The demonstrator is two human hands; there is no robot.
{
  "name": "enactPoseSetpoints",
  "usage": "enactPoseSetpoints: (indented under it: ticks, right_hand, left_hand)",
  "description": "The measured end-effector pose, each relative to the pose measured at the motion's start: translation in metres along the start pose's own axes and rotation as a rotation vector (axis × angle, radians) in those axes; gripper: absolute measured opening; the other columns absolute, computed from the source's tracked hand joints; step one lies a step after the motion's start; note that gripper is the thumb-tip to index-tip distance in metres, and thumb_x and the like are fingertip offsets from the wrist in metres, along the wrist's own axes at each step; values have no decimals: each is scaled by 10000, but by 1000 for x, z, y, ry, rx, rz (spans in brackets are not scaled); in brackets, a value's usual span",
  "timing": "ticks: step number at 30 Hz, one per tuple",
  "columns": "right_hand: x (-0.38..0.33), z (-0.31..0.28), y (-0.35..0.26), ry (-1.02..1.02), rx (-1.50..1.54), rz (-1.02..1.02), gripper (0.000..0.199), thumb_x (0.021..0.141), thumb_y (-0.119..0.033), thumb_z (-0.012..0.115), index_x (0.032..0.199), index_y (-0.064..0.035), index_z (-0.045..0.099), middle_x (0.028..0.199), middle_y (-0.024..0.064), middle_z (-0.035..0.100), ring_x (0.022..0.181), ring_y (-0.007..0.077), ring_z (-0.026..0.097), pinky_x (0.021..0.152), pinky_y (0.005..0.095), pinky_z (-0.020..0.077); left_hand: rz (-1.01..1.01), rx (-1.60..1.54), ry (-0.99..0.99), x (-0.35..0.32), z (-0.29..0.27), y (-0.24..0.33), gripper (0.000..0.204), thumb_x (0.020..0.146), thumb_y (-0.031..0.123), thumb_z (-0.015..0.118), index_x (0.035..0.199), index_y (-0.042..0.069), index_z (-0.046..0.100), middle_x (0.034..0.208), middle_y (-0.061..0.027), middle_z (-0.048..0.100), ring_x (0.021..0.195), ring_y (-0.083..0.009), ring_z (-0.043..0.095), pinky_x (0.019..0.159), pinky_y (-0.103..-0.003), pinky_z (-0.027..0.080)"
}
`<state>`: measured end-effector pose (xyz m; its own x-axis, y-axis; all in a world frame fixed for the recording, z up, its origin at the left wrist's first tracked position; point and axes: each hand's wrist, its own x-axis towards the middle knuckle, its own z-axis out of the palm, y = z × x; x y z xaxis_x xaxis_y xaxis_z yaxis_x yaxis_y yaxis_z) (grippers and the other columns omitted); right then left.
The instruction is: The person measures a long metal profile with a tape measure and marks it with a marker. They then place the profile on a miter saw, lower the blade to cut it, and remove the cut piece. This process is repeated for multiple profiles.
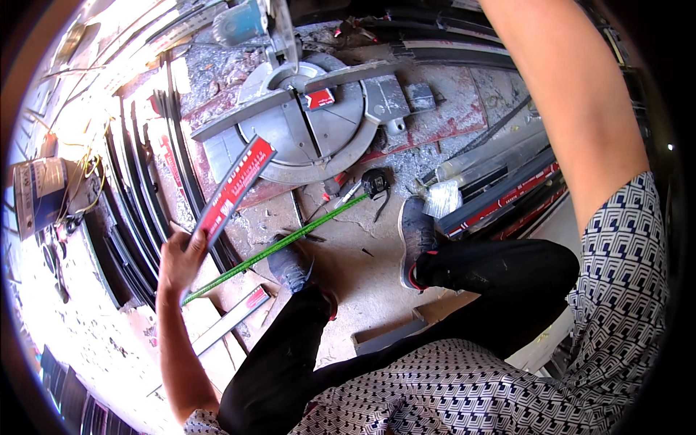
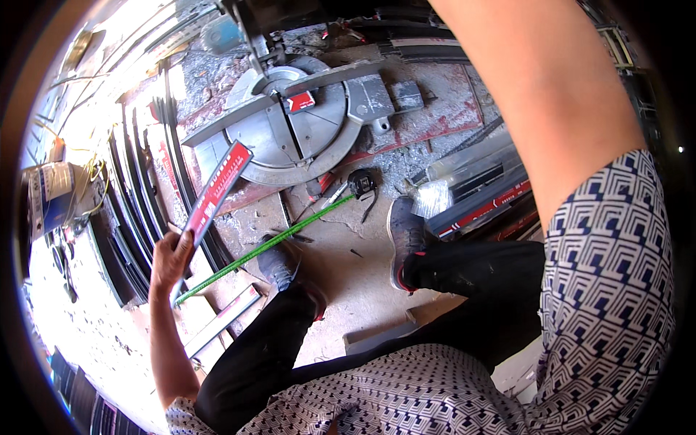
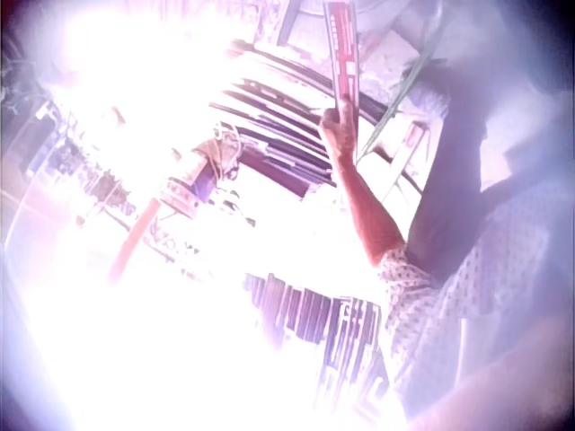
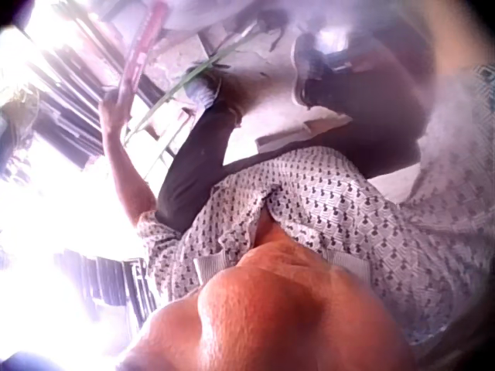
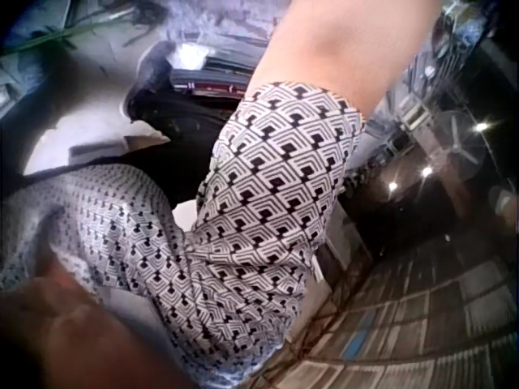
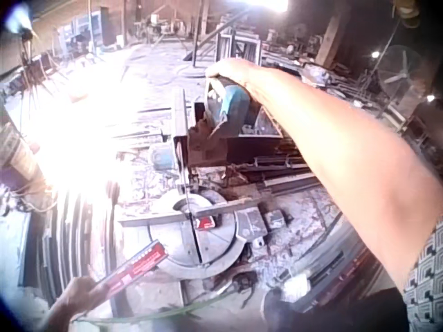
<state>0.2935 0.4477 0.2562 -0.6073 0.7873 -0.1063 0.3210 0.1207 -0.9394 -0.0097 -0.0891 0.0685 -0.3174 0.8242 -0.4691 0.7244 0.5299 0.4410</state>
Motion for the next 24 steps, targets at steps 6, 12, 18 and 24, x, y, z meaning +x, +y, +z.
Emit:
enactPoseSetpoints:
  ticks: [6,12,18,24]
  right_hand:
    - [-29,18,-10,-10,191,116,271,947,-285,659,792,-64,685,650,81,662,538,215,654,487,370,555]
    - [-73,48,79,592,138,-196,228,1000,-294,647,1007,-70,687,789,43,675,614,163,629,539,321,534]
    - [-214,143,249,402,-389,79,289,929,-242,747,1145,-51,728,1068,120,763,1006,228,726,849,363,589]
    - [-210,199,280,356,-652,-180,507,950,-288,738,1382,-52,617,1357,169,639,1194,317,654,921,402,587]
  left_hand:
    - [-172,-99,-2,-73,53,-40,886,919,836,521,725,-27,570,645,-140,527,625,-211,509,598,-448,416]
    - [-290,-482,53,-116,111,-75,574,1026,549,641,752,48,588,659,-13,556,608,-114,473,559,-338,384]
    - [-266,-539,-55,-114,125,-91,526,1059,550,580,820,81,584,691,21,554,607,-67,478,538,-270,387]
    - [-341,-598,-86,-127,132,-88,590,1035,543,623,767,22,549,678,-57,536,659,-157,490,608,-377,425]
